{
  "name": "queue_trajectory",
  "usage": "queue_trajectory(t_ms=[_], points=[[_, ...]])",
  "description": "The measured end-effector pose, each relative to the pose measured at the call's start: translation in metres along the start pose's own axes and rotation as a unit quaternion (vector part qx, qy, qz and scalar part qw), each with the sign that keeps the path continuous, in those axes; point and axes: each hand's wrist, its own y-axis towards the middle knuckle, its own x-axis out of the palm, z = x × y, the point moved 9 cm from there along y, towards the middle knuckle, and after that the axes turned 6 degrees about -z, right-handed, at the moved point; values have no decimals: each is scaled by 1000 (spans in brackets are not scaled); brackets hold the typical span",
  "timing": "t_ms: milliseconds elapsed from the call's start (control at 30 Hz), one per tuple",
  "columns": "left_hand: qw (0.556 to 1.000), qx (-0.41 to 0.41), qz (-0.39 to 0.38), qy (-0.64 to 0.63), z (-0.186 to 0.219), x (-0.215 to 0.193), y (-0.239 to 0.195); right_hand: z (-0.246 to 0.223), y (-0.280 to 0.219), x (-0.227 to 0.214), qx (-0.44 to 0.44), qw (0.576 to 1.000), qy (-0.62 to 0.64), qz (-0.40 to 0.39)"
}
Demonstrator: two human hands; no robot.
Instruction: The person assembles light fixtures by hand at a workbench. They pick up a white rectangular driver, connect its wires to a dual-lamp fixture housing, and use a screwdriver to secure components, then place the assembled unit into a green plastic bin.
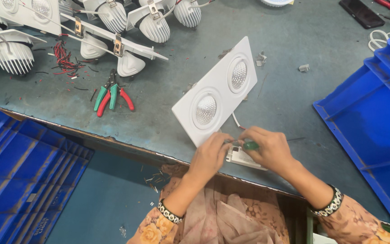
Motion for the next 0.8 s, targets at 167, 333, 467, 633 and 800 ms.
queue_trajectory(t_ms=[167,333,467,633,800], points=[[1000,1,16,12,-6,-4,9,1,9,6,31,999,-3,-8],[999,-29,20,27,-9,-3,2,-11,10,-11,20,1000,-20,0],[999,-14,-24,44,-8,1,-2,-11,-16,-68,-48,993,90,59],[994,-32,-79,70,-14,11,2,41,-53,-87,2,857,482,185],[990,-35,-109,86,-16,12,3,68,-47,-67,11,698,672,248]])
